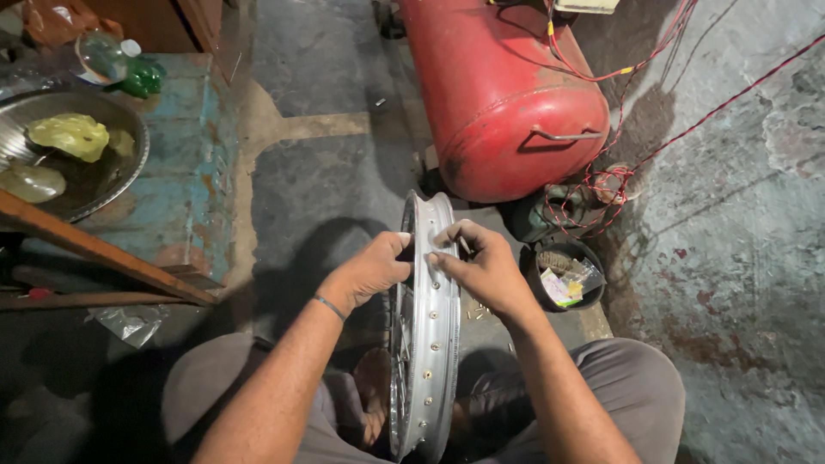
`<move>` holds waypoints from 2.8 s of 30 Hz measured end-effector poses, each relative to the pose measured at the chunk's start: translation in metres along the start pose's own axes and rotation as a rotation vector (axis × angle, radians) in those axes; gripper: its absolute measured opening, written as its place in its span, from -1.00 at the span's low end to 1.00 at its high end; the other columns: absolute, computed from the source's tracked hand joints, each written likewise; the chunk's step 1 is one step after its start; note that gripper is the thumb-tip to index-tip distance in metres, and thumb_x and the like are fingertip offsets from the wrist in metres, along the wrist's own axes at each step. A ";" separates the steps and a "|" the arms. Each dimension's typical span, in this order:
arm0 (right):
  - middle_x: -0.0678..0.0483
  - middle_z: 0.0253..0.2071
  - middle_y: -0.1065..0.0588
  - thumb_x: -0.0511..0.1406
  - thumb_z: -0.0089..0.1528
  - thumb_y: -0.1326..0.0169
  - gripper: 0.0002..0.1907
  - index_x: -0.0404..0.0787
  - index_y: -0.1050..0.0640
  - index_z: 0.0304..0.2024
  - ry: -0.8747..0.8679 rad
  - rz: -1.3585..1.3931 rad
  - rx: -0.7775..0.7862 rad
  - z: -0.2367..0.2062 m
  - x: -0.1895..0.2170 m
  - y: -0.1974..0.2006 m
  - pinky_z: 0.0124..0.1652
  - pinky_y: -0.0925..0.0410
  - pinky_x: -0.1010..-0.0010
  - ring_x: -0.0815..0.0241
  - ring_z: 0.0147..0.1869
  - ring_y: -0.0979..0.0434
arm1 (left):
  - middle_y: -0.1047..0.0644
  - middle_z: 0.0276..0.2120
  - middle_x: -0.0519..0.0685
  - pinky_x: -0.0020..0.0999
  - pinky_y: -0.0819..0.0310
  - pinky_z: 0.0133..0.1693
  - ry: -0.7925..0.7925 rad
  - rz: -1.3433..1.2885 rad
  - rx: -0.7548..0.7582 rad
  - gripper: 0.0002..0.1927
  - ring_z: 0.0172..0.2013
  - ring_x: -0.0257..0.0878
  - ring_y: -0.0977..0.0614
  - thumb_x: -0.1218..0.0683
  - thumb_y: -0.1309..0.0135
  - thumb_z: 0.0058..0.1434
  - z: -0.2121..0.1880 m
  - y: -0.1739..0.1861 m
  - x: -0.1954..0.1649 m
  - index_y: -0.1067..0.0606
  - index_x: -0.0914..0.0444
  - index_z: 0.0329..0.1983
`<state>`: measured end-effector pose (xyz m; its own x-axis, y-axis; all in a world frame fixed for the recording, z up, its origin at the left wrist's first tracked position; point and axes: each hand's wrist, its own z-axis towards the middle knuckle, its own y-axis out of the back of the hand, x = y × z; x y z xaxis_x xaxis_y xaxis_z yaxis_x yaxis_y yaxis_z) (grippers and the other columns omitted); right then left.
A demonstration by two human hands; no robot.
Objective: The person sits on the floor and inserts metal spokes into a bicycle wheel rim, then secures them with small fasteners. The person repeatedly picks up spokes and fasteners from the floor and attaches them to the rim by hand.
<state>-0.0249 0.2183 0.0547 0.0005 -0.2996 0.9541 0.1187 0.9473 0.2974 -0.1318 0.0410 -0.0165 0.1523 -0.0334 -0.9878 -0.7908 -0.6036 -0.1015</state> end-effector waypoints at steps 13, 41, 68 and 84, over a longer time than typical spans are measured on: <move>0.14 -0.30 -0.57 -0.44 0.15 -0.25 -0.81 -0.28 -0.63 -0.17 0.032 -0.014 -0.014 0.000 -0.004 0.000 -0.15 -0.40 0.51 0.40 -0.18 -0.50 | -0.63 -0.21 -0.08 -0.44 -0.49 -0.12 0.035 -0.118 0.086 -0.71 -0.21 -0.38 -0.59 0.22 -0.06 0.21 0.002 0.002 0.003 -0.59 0.42 -0.03; -0.27 -0.16 -0.57 -0.13 0.06 -0.32 -0.65 -0.24 -0.66 -0.25 -0.812 -0.824 -0.162 -0.014 -0.251 0.040 -0.06 -0.45 0.03 -0.27 -0.02 -0.60 | -0.65 -0.35 0.08 -0.36 -0.53 -0.23 -0.315 0.490 -0.701 -0.89 -0.30 -0.24 -0.71 0.27 -0.03 0.28 0.003 -0.013 -0.015 -0.56 0.38 -0.20; 0.14 -0.49 -0.46 -0.10 0.32 -0.10 -0.66 -0.26 -0.55 -0.28 -0.459 0.555 -0.534 -0.045 -0.056 -0.031 -0.46 -0.28 0.45 0.35 -0.49 -0.40 | -0.66 -0.28 0.07 -0.29 -0.59 -0.20 0.304 -0.226 -0.219 -0.62 -0.29 -0.21 -0.69 -0.01 -0.10 0.24 -0.027 -0.051 -0.008 -0.52 0.43 -0.10; 0.11 -0.45 -0.48 -0.22 0.32 -0.14 -0.79 -0.19 -0.43 -0.19 -0.378 1.003 -0.424 -0.086 -0.050 -0.040 -0.39 -0.38 0.38 0.22 -0.43 -0.49 | -0.65 -0.28 0.06 -0.29 -0.58 -0.19 0.222 -0.364 -0.143 -0.58 -0.31 -0.22 -0.68 -0.01 -0.02 0.25 -0.025 -0.058 0.006 -0.54 0.45 -0.06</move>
<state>0.0555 0.1857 -0.0085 -0.0057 0.6880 0.7256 0.5573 0.6047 -0.5690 -0.0701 0.0560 -0.0136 0.5412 0.0412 -0.8399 -0.5746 -0.7111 -0.4051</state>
